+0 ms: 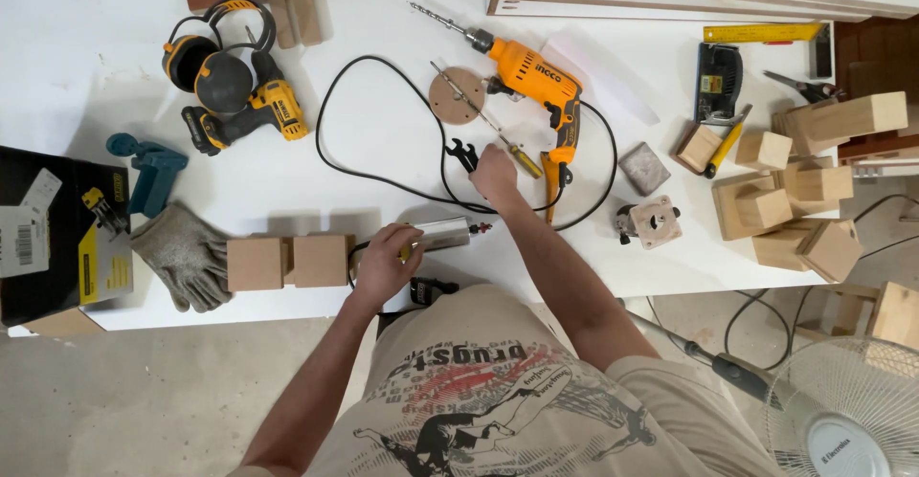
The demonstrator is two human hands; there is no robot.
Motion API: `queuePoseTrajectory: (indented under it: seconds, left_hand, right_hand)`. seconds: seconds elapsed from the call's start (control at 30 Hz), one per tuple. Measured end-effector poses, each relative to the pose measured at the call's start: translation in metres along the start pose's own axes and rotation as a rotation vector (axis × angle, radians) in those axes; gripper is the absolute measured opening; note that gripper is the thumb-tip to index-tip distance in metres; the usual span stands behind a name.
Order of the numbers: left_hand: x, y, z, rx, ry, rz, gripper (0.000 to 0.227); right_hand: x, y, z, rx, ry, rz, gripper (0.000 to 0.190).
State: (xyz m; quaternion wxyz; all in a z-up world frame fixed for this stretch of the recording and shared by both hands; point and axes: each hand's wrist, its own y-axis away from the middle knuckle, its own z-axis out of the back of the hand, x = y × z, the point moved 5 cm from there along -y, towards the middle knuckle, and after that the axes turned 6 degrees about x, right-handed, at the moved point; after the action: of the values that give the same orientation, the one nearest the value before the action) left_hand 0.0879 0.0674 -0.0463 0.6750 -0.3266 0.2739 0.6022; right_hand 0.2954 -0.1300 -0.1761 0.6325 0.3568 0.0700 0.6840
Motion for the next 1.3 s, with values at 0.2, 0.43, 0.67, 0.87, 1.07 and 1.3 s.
queuePoseTrajectory:
  seconds: [0.2,0.43,0.67,0.87,1.07,1.3]
  left_hand:
    - [0.011,-0.004,-0.019,-0.019,-0.049,-0.043,0.028]
    - [0.010,-0.003,-0.019,-0.002,0.031,-0.052,0.027]
    - [0.003,-0.006,-0.012,-0.011,0.006,-0.029,0.028]
    - [-0.004,-0.005,-0.008,-0.038,0.010,-0.016,0.023]
    - [0.001,-0.009,-0.021,-0.054,-0.017,-0.061,0.025]
    - [-0.011,-0.029,-0.044,0.133,0.299,0.205,0.016]
  right_hand:
    - [0.003,0.011,0.017,0.027,-0.097,0.079,0.039]
    - [-0.010,-0.002,-0.010,-0.046,-0.114,0.128,0.029]
    - [-0.016,-0.029,-0.026,-0.047,0.140,0.061,0.020]
    - [-0.011,-0.014,-0.019,-0.017,0.148,0.174,0.035]
    - [-0.011,0.007,0.009,0.070,0.072,0.284,0.045]
    - [-0.045,0.018,0.008,-0.020,-0.260,0.253,0.028]
